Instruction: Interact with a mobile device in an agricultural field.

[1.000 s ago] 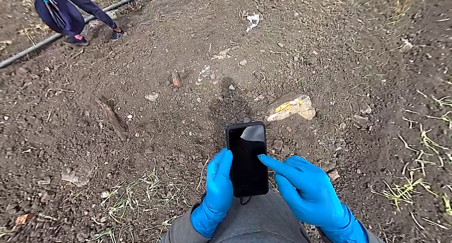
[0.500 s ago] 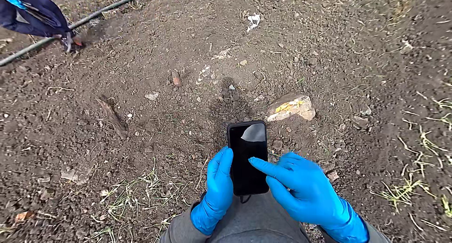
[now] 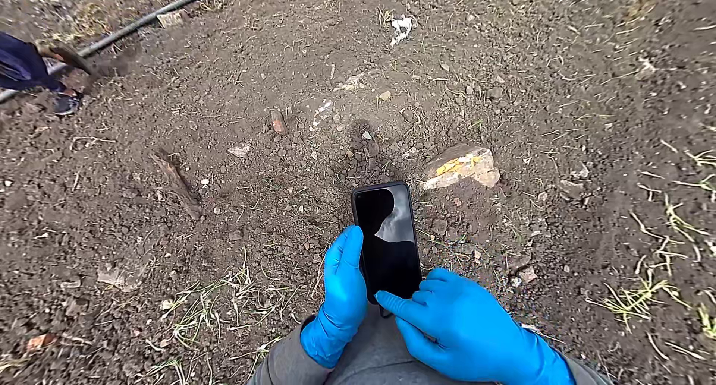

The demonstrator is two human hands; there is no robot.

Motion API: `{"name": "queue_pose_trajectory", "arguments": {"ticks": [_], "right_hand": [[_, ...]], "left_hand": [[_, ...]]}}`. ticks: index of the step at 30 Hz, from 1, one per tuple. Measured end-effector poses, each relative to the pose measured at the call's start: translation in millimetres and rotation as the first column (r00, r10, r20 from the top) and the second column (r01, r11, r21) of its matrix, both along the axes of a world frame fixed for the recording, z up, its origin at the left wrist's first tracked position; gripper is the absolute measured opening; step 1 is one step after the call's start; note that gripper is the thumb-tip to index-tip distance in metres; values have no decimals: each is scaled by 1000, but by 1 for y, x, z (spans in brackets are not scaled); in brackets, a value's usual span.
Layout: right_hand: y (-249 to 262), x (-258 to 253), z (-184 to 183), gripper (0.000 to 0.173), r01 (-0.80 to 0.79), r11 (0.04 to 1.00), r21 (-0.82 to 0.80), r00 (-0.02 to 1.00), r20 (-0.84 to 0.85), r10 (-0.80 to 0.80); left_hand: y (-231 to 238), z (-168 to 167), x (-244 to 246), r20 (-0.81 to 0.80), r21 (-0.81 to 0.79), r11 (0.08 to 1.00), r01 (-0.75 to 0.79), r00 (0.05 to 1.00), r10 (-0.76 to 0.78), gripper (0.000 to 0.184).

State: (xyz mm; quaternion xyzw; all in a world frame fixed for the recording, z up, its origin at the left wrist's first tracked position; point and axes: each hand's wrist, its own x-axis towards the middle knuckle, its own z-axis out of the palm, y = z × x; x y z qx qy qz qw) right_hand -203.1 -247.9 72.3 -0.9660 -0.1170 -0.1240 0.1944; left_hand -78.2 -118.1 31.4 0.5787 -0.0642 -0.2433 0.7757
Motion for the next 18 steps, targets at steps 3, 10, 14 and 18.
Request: {"name": "queue_pose_trajectory", "arguments": {"ticks": [3, 10, 14, 18], "right_hand": [[0, -1, 0, 35, -41, 999, -3, 999, -10, 41], [0, -3, -3, 35, -54, 999, -8, 998, -23, 54], [3, -2, -5, 36, -4, 1000, -3, 1000, -21, 4], [2, -3, -5, 35, -8, 1000, 10, 1000, -13, 8]], "left_hand": [[2, -1, 1, -13, -3, 1000, 9, 1000, -9, 42], [1, 1, 3, -58, -11, 1000, -17, 998, 16, 43], [1, -1, 4, -33, -5, 1000, -20, 999, 20, 42], [1, -2, 4, -25, -8, 1000, -17, 1000, 17, 41]]}}
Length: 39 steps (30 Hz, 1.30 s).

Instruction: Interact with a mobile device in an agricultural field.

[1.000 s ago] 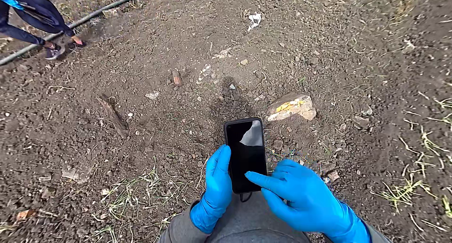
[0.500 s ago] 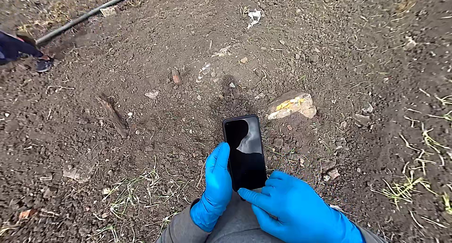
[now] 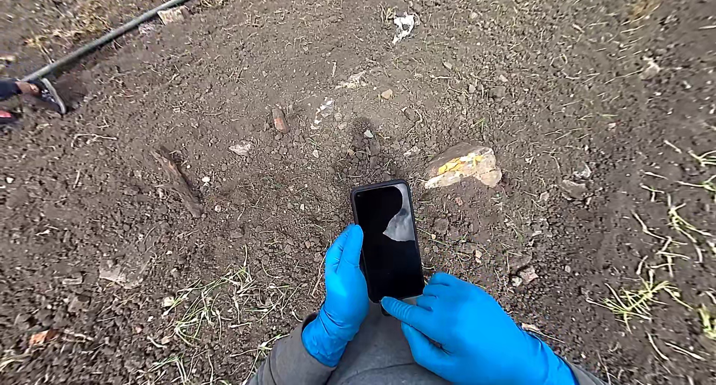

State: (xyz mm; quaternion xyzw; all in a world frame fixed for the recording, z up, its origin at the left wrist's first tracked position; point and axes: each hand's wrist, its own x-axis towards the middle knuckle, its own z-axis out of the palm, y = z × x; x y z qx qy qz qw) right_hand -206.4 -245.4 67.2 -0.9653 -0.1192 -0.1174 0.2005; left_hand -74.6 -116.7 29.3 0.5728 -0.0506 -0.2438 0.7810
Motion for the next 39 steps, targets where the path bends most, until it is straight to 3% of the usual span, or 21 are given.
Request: {"name": "queue_pose_trajectory", "arguments": {"ticks": [7, 17, 32, 39], "right_hand": [[-3, -4, 3, 34, -26, 997, 69, 1000, 1, 26], [-6, -13, 4, 34, -44, 986, 159, 999, 16, 42], [8, -15, 15, 36, -162, 986, -30, 963, -225, 152], [1, -17, 29, 31, -225, 974, 38, 969, -100, 228]], "left_hand": [[2, 1, -2, 4, -57, 998, 0, 1000, 0, 42], [5, 3, -5, -4, -19, 1000, -9, 1000, 9, 43], [4, 6, -1, -8, -5, 999, -41, 999, 41, 44], [4, 9, -1, -58, -10, 999, -43, 997, 42, 44]]}}
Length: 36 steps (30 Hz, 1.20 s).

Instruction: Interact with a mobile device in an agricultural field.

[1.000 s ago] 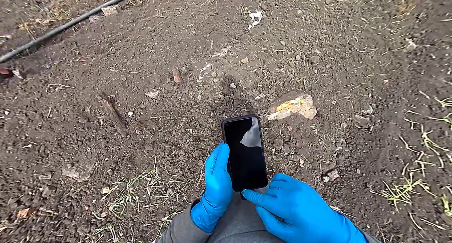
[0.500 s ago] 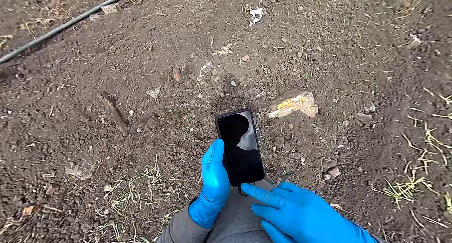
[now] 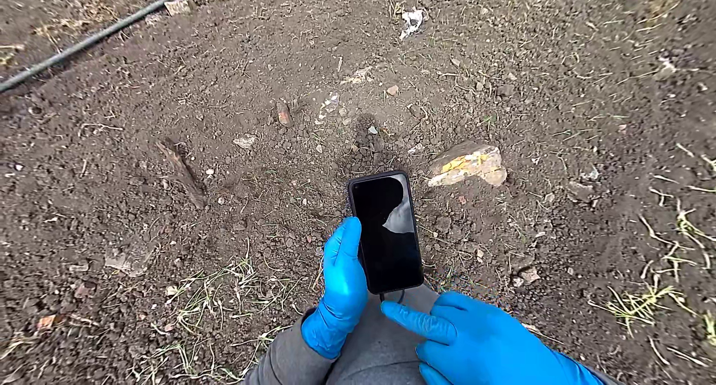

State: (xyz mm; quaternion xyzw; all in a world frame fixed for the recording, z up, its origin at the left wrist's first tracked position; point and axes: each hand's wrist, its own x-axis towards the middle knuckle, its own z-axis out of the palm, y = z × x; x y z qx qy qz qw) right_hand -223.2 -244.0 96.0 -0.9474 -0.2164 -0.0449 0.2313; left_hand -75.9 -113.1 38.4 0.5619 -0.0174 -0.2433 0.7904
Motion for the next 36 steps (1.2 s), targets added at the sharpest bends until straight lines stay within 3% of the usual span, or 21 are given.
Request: {"name": "queue_pose_trajectory", "arguments": {"ticks": [7, 19, 28, 36], "right_hand": [[-3, 1, -3, 37, -12, 999, 51, 1000, 29, 11], [-11, 5, -6, 37, 150, 981, 123, 985, 64, -159], [-10, 5, -19, 38, 260, 965, 33, 961, 93, -262], [-10, 4, -16, 37, 266, 957, 116, 955, 101, -278]], "left_hand": [[-1, 3, 2, -9, 15, 1000, -4, 1000, 4, 44], [0, -1, 3, 56, 22, 1000, 17, 998, -18, 43], [3, -3, 6, 50, -28, 1000, 5, 999, -4, 45], [3, -5, 6, 63, -55, 998, 34, 998, -30, 47]]}}
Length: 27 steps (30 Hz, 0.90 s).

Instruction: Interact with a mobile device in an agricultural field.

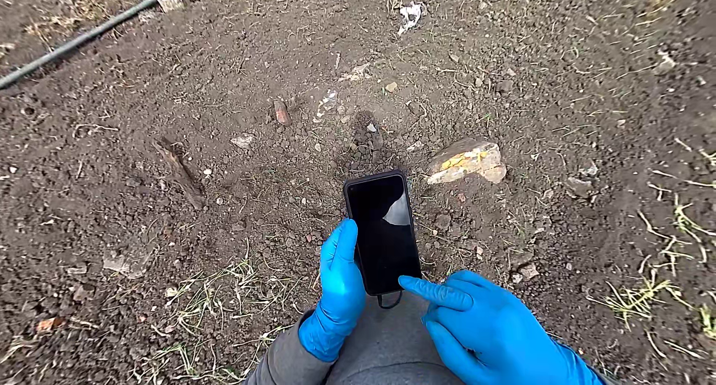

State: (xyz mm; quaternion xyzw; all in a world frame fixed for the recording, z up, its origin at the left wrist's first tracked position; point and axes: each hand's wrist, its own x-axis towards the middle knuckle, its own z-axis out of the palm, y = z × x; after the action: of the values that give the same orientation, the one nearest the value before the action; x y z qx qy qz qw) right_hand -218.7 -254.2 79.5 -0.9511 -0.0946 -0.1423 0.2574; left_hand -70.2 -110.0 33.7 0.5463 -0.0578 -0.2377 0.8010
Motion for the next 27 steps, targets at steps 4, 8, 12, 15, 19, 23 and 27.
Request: {"name": "queue_pose_trajectory", "arguments": {"ticks": [4, 8, 12, 15, 19, 23, 27], "right_hand": [[-1, 0, -1, 37, 2, 1000, 5, 1000, -8, -2], [-4, 2, 3, 39, 13, 1000, 26, 1000, -4, -13], [-8, 5, 9, 39, 36, 998, 50, 999, -1, -36], [-10, 8, 12, 39, 52, 997, 62, 999, 10, -53], [-13, 12, 15, 41, 80, 994, 79, 996, 25, -82], [-15, 18, 23, 41, 105, 991, 78, 994, 24, -107], [-16, 28, 31, 38, 99, 994, 45, 995, 21, -100]], "left_hand": [[0, 0, 0, 7, 4, 1000, 0, 1000, 0, 46], [0, 0, -1, 9, 2, 1000, 3, 1000, -3, 46], [-1, 1, -4, -24, 22, 1000, -12, 1000, 13, 44], [0, 0, -5, -19, 30, 1000, -8, 1000, 9, 44], [1, 0, -6, -10, 27, 1000, -6, 1000, 6, 44], [1, 1, -8, -9, 21, 1000, 3, 1000, -3, 42], [2, 1, -10, 10, 3, 1000, 28, 1000, -28, 42]]}}
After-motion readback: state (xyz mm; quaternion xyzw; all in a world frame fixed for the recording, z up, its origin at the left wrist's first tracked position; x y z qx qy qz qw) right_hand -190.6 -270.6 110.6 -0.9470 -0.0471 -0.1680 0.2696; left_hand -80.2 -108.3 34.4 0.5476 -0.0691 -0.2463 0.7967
